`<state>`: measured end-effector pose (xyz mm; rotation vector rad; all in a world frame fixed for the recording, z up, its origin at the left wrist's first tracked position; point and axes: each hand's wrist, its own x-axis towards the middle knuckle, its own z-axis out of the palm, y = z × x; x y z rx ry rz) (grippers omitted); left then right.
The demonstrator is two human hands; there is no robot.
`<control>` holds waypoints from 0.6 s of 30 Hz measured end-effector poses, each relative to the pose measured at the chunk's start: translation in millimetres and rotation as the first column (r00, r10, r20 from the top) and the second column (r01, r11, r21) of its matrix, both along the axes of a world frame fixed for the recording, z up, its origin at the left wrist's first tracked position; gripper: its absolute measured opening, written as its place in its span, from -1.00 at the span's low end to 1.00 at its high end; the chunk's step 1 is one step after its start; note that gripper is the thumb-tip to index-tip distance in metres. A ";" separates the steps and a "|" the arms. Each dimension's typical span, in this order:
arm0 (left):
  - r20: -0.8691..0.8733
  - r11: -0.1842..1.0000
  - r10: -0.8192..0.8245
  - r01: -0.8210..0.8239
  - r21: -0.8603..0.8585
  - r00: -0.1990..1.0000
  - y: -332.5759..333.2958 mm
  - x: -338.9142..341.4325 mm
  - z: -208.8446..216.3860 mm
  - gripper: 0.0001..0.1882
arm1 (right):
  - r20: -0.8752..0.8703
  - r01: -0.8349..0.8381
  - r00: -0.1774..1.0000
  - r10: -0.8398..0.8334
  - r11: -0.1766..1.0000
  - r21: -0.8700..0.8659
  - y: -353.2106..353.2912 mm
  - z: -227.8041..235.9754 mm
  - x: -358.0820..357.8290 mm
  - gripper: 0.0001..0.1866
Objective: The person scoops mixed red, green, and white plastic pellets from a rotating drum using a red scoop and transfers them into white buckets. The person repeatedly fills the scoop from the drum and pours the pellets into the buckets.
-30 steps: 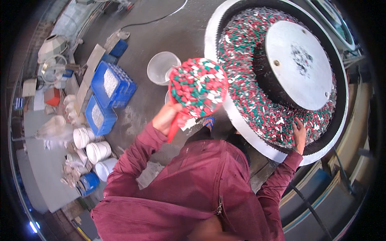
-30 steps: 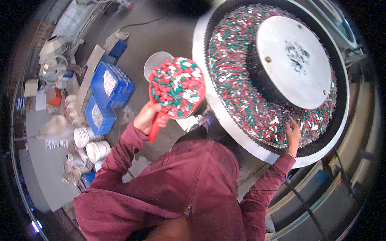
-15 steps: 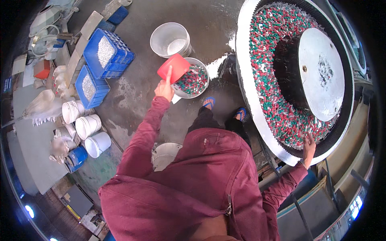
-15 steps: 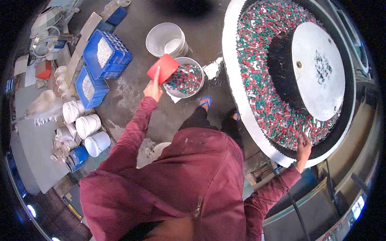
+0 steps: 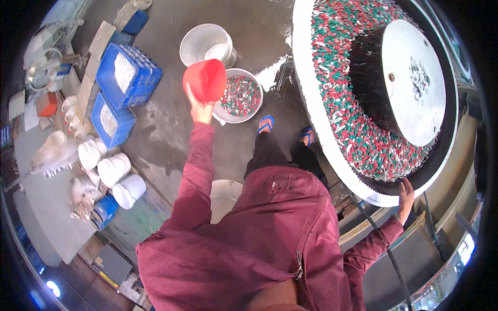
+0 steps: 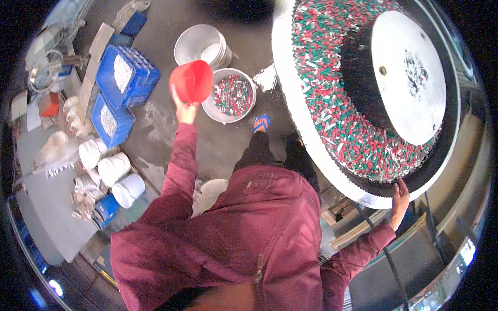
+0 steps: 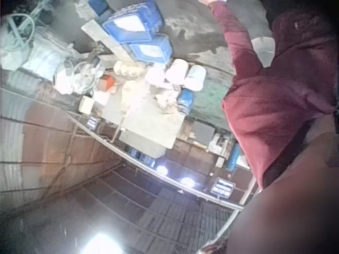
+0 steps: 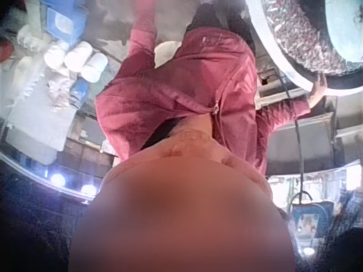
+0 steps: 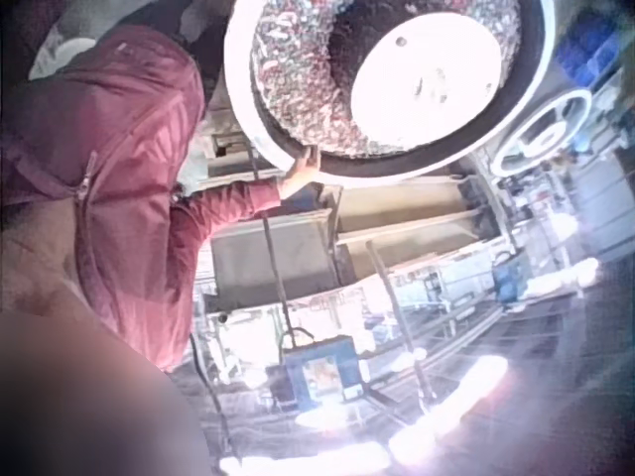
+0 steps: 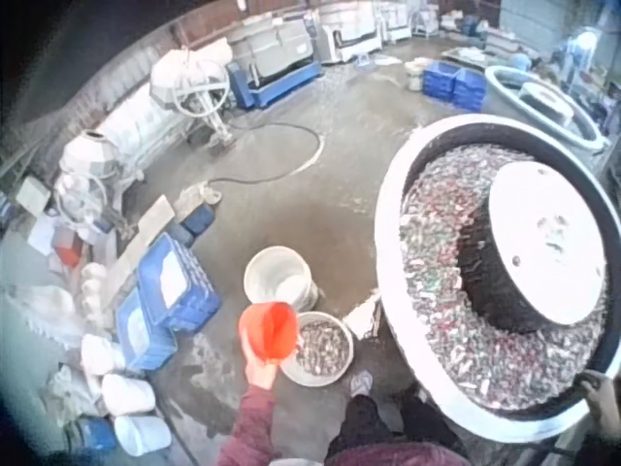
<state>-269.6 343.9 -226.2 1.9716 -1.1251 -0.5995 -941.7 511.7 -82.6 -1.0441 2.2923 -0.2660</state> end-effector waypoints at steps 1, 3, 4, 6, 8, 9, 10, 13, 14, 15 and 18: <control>-0.251 0.994 0.072 -0.049 0.095 0.965 -7.3 -3.5 22.9 0.01 | 0.009 0.031 0.999 -0.031 0.999 0.008 3.3 -5.1 -5.2 -0.53; -0.468 1.000 -0.031 0.030 -0.009 0.883 -24.5 -18.4 74.7 0.00 | -0.013 0.007 1.000 -0.008 1.000 -0.012 9.8 -19.4 -16.6 -0.54; -0.496 0.997 -0.083 0.067 -0.048 0.864 -38.3 -31.7 100.2 -0.01 | -0.076 -0.015 0.997 0.015 1.000 0.003 11.2 -28.4 -22.6 -0.53; -0.337 0.926 -0.371 0.318 -0.203 0.865 -72.9 -74.6 142.5 -0.02 | -0.018 0.029 0.999 -0.031 0.990 -0.135 9.2 -50.1 -34.5 -0.52; 0.093 0.738 -0.617 0.616 -0.276 0.781 -108.8 -122.3 175.3 -0.02 | 0.012 0.042 0.999 -0.040 0.957 -0.289 -0.2 -74.5 -47.1 -0.50; 0.385 0.597 -0.669 0.768 -0.232 0.636 -130.6 -153.7 180.7 -0.02 | 0.077 0.083 0.995 -0.060 0.935 -0.345 -6.1 -89.8 -52.5 -0.48; 0.399 0.562 -0.709 0.808 -0.178 0.581 -146.8 -188.6 178.5 0.01 | 0.121 0.074 0.992 -0.022 0.893 -0.444 -12.8 -105.8 -58.8 -0.47; 0.665 0.600 -0.716 0.674 0.432 0.212 -208.0 -290.3 144.1 -0.09 | 0.016 0.075 0.997 -0.074 0.925 -0.372 -39.4 -158.1 -82.0 -0.44; 0.718 0.607 -0.689 0.615 0.504 0.092 -227.4 -317.4 125.6 -0.10 | -0.093 0.004 0.995 -0.035 0.947 -0.321 -44.4 -172.8 -91.4 -0.46; 0.788 0.639 -0.615 0.603 0.478 0.028 -244.6 -335.2 107.8 -0.11 | -0.122 0.023 0.990 -0.065 0.946 -0.322 -50.7 -187.5 -99.3 -0.47; 0.748 0.629 -0.662 0.570 0.529 0.037 -251.6 -364.9 52.3 -0.10 | -0.142 0.134 0.970 -0.198 0.921 -0.365 -61.1 -223.4 -117.8 -0.51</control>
